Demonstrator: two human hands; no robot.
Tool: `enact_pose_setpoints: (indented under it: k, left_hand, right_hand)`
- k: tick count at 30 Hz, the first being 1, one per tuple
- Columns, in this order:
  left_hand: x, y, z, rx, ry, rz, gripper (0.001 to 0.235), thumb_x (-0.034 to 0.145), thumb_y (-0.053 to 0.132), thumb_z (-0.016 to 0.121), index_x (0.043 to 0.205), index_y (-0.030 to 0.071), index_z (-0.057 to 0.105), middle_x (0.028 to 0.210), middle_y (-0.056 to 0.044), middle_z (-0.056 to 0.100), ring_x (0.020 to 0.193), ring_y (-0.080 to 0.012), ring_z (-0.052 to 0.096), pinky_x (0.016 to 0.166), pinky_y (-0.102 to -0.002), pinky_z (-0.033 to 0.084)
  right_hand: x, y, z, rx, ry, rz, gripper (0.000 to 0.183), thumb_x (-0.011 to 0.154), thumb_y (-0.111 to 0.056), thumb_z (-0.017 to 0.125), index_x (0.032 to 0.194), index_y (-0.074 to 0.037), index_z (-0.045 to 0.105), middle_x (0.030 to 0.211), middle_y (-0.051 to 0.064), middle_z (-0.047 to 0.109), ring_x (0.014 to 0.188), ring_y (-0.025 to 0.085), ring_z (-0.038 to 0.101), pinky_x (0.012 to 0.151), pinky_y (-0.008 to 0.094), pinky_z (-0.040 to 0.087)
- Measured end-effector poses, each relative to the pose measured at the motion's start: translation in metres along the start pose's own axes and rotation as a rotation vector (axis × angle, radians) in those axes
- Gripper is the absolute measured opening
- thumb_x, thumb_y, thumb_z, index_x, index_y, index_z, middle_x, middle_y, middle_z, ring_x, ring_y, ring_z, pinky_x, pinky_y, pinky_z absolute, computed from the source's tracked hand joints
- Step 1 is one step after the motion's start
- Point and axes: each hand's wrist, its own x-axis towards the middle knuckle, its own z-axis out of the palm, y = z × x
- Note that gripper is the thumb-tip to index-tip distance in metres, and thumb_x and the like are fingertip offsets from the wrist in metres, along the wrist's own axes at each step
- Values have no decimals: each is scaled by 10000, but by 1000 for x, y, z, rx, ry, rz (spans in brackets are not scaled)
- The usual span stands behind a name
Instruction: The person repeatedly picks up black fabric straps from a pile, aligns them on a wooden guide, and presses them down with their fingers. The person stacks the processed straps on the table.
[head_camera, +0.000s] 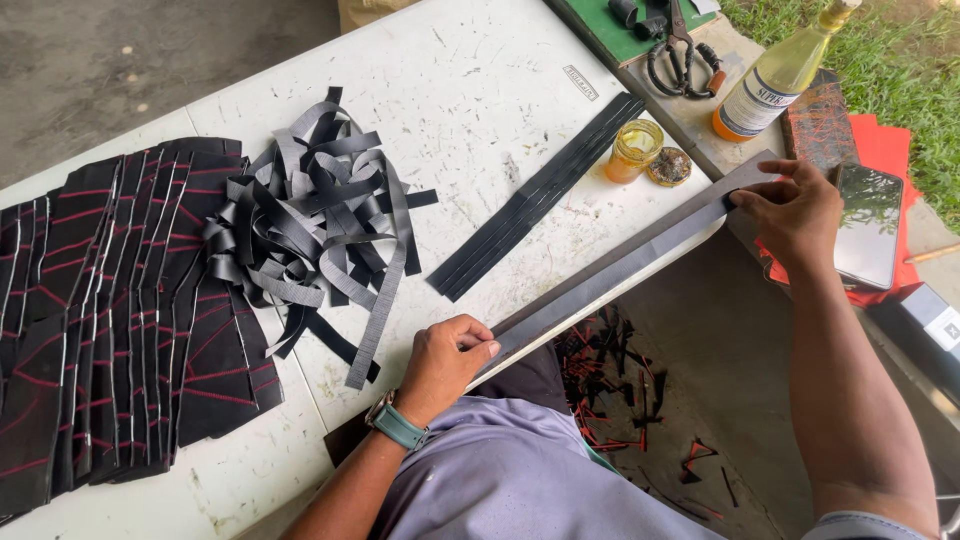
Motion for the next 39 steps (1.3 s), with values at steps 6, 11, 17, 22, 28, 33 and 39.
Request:
enact_pose_setpoints:
  k: [6, 11, 17, 22, 28, 33, 39]
  left_hand:
    - [3, 5, 0, 29, -21, -67, 207, 821, 179, 808, 886, 7, 713, 763, -139, 796, 662, -174, 766, 605, -300, 570]
    - [4, 7, -4, 26, -70, -67, 236, 802, 182, 824, 861, -8, 695, 760, -148, 794, 634, -161, 766, 579, -291, 574]
    - [5, 15, -3, 85, -58, -154, 233, 790, 189, 824, 849, 7, 690, 744, -138, 792, 650, -190, 780, 584, -314, 587]
    - [1, 23, 3, 192, 4, -91, 273, 791, 217, 831, 870, 13, 667, 741, -148, 775, 685, -255, 780, 613, -351, 589]
    - [-4, 24, -6, 200, -48, -72, 301, 805, 199, 802, 1012, 42, 651, 776, -128, 787, 735, -266, 778, 666, -361, 585]
    - [-9, 16, -13, 122, -25, -78, 312, 790, 166, 784, 1056, 54, 666, 796, -118, 805, 746, -250, 783, 680, -361, 590]
    - [-11, 1, -12, 35, 44, -45, 334, 772, 202, 820, 1025, 41, 673, 804, -132, 790, 720, -242, 780, 638, -360, 589]
  right_hand:
    - [10, 3, 7, -172, -6, -47, 457, 883, -57, 843, 1293, 0, 649, 1008, 120, 773, 820, 104, 691, 618, 273, 526]
    - [9, 1, 4, -143, -47, -77, 455, 890, -57, 834, 1302, -6, 648, 999, 106, 778, 808, 83, 689, 606, 258, 518]
    - [9, 13, 7, -302, -25, -56, 544, 855, -104, 868, 1352, -46, 653, 1060, 105, 726, 798, 160, 650, 631, 354, 511]
    - [20, 3, -1, -433, 4, -250, 899, 730, -198, 970, 1521, -48, 571, 1203, 128, 594, 958, 221, 631, 852, 399, 545]
    - [37, -53, 5, -397, -99, -544, 810, 749, -307, 946, 1468, -106, 632, 1397, 183, 537, 1220, 308, 584, 1050, 432, 500]
    - [61, -83, 54, -804, -353, -586, 644, 640, -461, 937, 1219, -224, 787, 1384, 102, 566, 1371, 369, 392, 1101, 525, 356]
    - [87, -72, 87, -938, -453, -538, 642, 623, -605, 900, 1150, -247, 822, 1423, 57, 556, 1374, 375, 367, 1166, 566, 260]
